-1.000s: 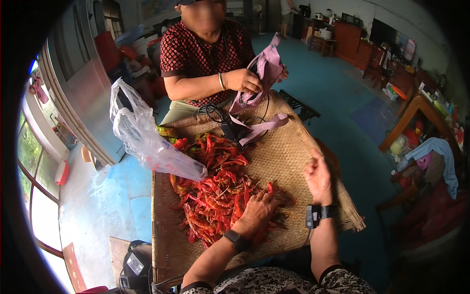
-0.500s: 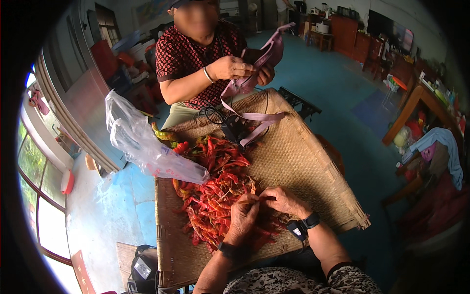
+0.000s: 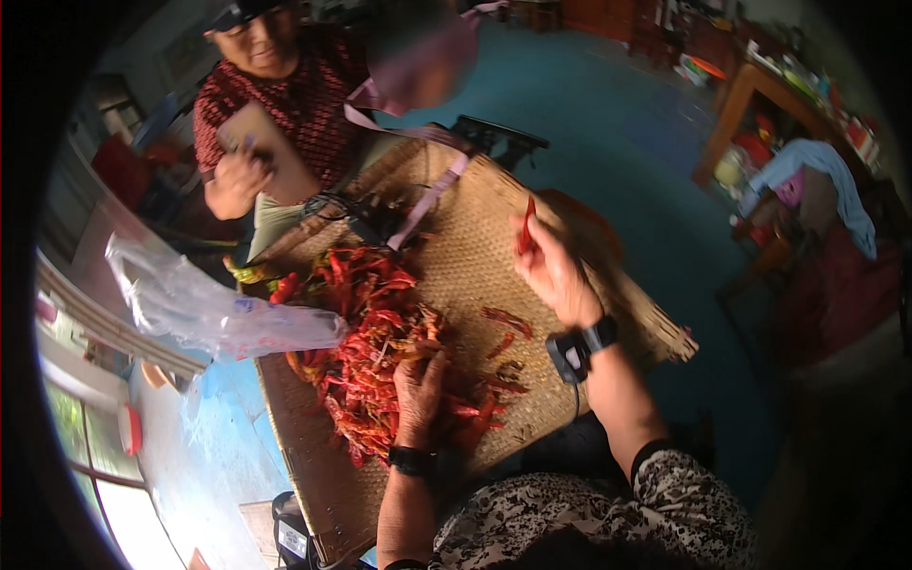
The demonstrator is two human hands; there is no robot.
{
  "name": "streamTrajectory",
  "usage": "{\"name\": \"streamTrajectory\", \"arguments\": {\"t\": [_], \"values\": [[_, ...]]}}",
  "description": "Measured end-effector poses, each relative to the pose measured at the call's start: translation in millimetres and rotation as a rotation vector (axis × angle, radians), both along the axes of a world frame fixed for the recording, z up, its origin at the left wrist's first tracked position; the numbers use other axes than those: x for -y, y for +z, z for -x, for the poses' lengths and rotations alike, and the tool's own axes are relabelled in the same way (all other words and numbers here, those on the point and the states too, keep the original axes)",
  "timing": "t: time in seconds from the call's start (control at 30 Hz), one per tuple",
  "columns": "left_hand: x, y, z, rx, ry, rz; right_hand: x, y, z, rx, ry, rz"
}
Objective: The person sorts dried chili peppers on a woven tray, picking them up one at a time to pull off the stems. They drop the peppers into a bag and a bucket, then brush the loose seeds into a pile on the tray.
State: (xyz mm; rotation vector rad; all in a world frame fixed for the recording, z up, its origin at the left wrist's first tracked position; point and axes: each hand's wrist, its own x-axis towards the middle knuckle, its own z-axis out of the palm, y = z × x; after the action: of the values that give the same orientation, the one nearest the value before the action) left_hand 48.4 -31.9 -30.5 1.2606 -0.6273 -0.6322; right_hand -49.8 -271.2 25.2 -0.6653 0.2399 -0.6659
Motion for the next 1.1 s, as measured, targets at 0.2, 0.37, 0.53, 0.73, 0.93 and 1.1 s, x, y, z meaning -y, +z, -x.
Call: {"name": "streamTrajectory", "arguments": {"t": [0.2, 0.37, 0.53, 0.73, 0.93, 1.1], "values": [[1, -6, -3, 0.088, -0.040, -0.055, 73, -3, 11, 0.436, -0.070, -0.399], [4, 12, 9, 0.021, -0.065, -0.030, 24, -4, 8, -0.068, -0.039, 0.279], [1, 37, 15, -0.015, 0.035, 0.065, -55, -20, -8, -0.318, 0.349, 1.318], [3, 25, 8, 0.145, 0.103, -0.050, -71, -37, -9, -0.367, 0.294, 1.498], [4, 33, 14, 0.042, 0.080, -0.126, -52, -23, -3, -0.439, 0.474, 1.295], [-3, 13, 1, 0.083, 0.112, -0.095, -14, -6, 6, -0.295, 0.191, 0.604]]}}
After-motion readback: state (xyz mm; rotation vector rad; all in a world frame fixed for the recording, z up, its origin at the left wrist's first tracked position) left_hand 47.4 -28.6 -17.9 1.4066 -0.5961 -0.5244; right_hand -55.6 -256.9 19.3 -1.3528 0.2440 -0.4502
